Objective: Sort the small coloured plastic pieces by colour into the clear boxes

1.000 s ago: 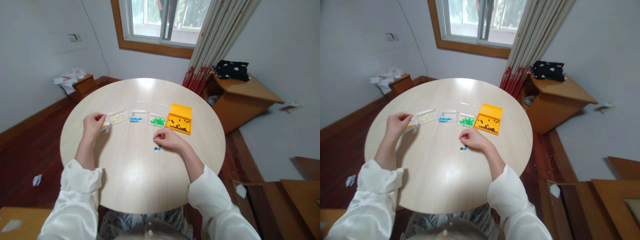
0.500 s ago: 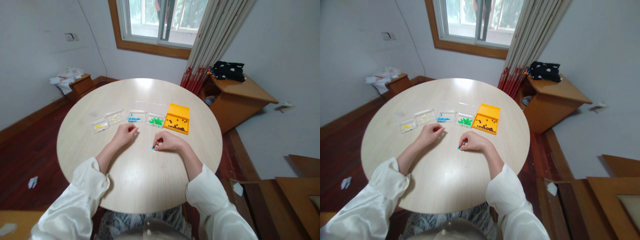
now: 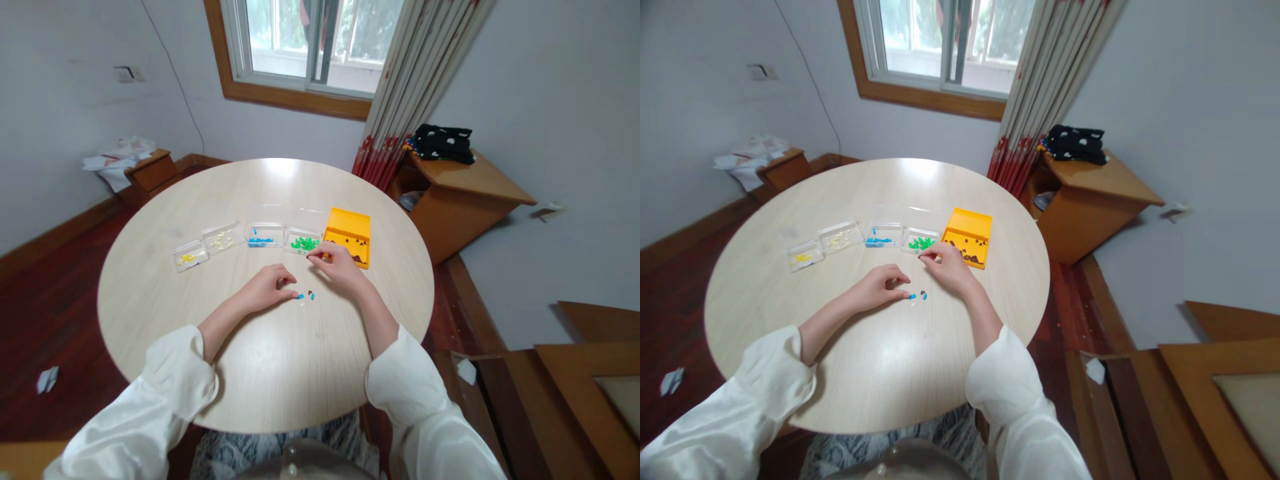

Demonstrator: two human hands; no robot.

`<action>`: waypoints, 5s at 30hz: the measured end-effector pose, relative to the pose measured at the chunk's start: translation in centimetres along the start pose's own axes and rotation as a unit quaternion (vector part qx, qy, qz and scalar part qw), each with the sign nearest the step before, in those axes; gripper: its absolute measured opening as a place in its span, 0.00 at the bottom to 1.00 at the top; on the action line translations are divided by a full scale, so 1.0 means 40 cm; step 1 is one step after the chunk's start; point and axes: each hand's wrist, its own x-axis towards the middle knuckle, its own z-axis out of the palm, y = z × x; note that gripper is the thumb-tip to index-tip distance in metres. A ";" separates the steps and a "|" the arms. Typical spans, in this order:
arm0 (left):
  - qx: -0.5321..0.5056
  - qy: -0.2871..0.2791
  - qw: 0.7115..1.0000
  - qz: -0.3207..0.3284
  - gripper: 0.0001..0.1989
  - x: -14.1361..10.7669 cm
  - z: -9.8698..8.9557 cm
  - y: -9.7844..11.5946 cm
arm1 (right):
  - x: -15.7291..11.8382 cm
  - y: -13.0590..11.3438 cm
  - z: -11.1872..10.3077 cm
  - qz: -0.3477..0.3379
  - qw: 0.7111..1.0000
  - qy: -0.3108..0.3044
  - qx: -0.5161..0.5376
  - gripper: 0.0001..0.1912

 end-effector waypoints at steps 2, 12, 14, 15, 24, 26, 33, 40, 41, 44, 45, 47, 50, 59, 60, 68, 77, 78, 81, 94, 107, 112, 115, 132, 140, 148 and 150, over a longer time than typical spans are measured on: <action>0.009 -0.010 1.000 0.026 0.13 0.002 0.011 0.007 | 0.010 0.017 -0.011 0.009 0.997 0.081 -0.003 0.06; 0.002 -0.026 0.998 0.055 0.06 -0.001 0.015 0.020 | 0.019 0.088 -0.072 0.078 0.950 0.290 -0.084 0.06; -0.001 -0.020 0.998 0.055 0.06 -0.001 0.015 0.018 | 0.016 0.095 -0.073 0.077 0.949 0.288 -0.103 0.07; -0.001 -0.019 0.998 0.055 0.07 -0.001 0.016 0.017 | 0.015 0.098 -0.072 0.077 0.948 0.287 -0.113 0.08; -0.005 -0.022 0.998 0.052 0.08 -0.003 0.010 0.015 | 0.016 0.106 -0.071 0.080 0.949 0.278 -0.129 0.10; -0.007 -0.031 0.998 0.052 0.07 -0.003 0.008 0.016 | 0.017 0.103 -0.069 0.076 0.950 0.274 -0.126 0.10; 0.000 -0.020 0.998 0.053 0.06 0.000 0.013 0.009 | 0.021 0.086 -0.052 0.047 0.959 0.256 -0.111 0.08; -0.020 0.044 0.999 -0.012 0.07 0.002 0.001 0.014 | 0.003 0.028 -0.011 0.002 0.998 0.061 -0.019 0.06; -0.022 0.056 0.998 -0.017 0.07 0.002 -0.001 0.014 | -0.002 0.018 -0.009 0.006 1.000 0.017 -0.005 0.06; -0.020 0.095 0.995 -0.026 0.07 0.004 -0.007 0.010 | -0.017 -0.004 -0.011 0.039 0.992 -0.115 0.020 0.05; -0.019 0.106 0.994 -0.029 0.07 0.004 -0.009 0.009 | -0.021 -0.009 -0.013 0.050 0.987 -0.151 0.022 0.05; -0.018 0.124 0.991 -0.036 0.07 0.006 -0.012 0.007 | -0.024 -0.014 -0.018 0.063 0.977 -0.204 0.025 0.04; -0.018 0.153 0.987 -0.050 0.08 0.008 -0.018 0.003 | -0.023 -0.016 -0.025 0.064 0.966 -0.246 0.037 0.05; -0.006 0.307 0.945 -0.111 0.10 0.030 -0.064 -0.061 | -0.022 -0.008 -0.025 0.090 0.954 -0.284 0.022 0.09; 0.003 0.322 0.940 -0.115 0.10 0.034 -0.070 -0.072 | -0.022 -0.007 -0.026 0.090 0.953 -0.289 0.021 0.10; 0.072 0.362 0.920 -0.131 0.10 0.074 -0.091 -0.135 | -0.019 0.003 -0.027 0.089 0.947 -0.308 0.025 0.09; 0.092 0.356 0.921 -0.127 0.12 0.083 -0.086 -0.166 | -0.020 -0.005 -0.023 0.092 0.948 -0.303 0.021 0.06; 0.092 0.355 0.922 -0.126 0.12 0.083 -0.086 -0.167 | -0.020 -0.007 -0.024 0.094 0.948 -0.303 0.021 0.05; 0.096 0.352 0.923 -0.123 0.12 0.082 -0.087 -0.167 | -0.019 -0.013 -0.024 0.099 0.947 -0.305 0.017 0.06; 0.090 0.305 0.945 -0.073 0.10 0.077 -0.049 -0.105 | -0.014 -0.015 -0.027 0.030 0.938 -0.346 0.011 0.10; 0.070 0.297 0.949 -0.080 0.11 0.074 -0.050 -0.088 | -0.015 -0.007 -0.024 0.050 0.931 -0.360 0.007 0.07; 0.064 0.291 0.951 -0.081 0.12 0.070 -0.046 -0.082 | -0.016 -0.012 -0.018 0.076 0.943 -0.322 0.030 0.05; 0.060 0.282 0.954 -0.077 0.13 0.065 -0.042 -0.078 | -0.014 -0.011 -0.012 0.077 0.962 -0.256 0.060 0.06; 0.032 0.178 0.983 -0.026 0.09 0.048 -0.028 -0.052 | 0.013 0.032 -0.010 0.108 0.986 0.010 0.130 0.18; -0.043 -0.015 0.996 0.073 0.11 0.032 -0.023 -0.019 | 0.028 0.086 -0.056 0.141 0.946 0.286 0.066 0.21; -0.047 -0.146 0.982 0.106 0.16 0.016 -0.009 0.013 | 0.024 0.086 -0.066 0.166 0.934 0.317 0.000 0.13; -0.046 -0.157 0.981 0.105 0.16 0.015 -0.007 0.014 | 0.024 0.086 -0.066 0.165 0.932 0.323 -0.002 0.14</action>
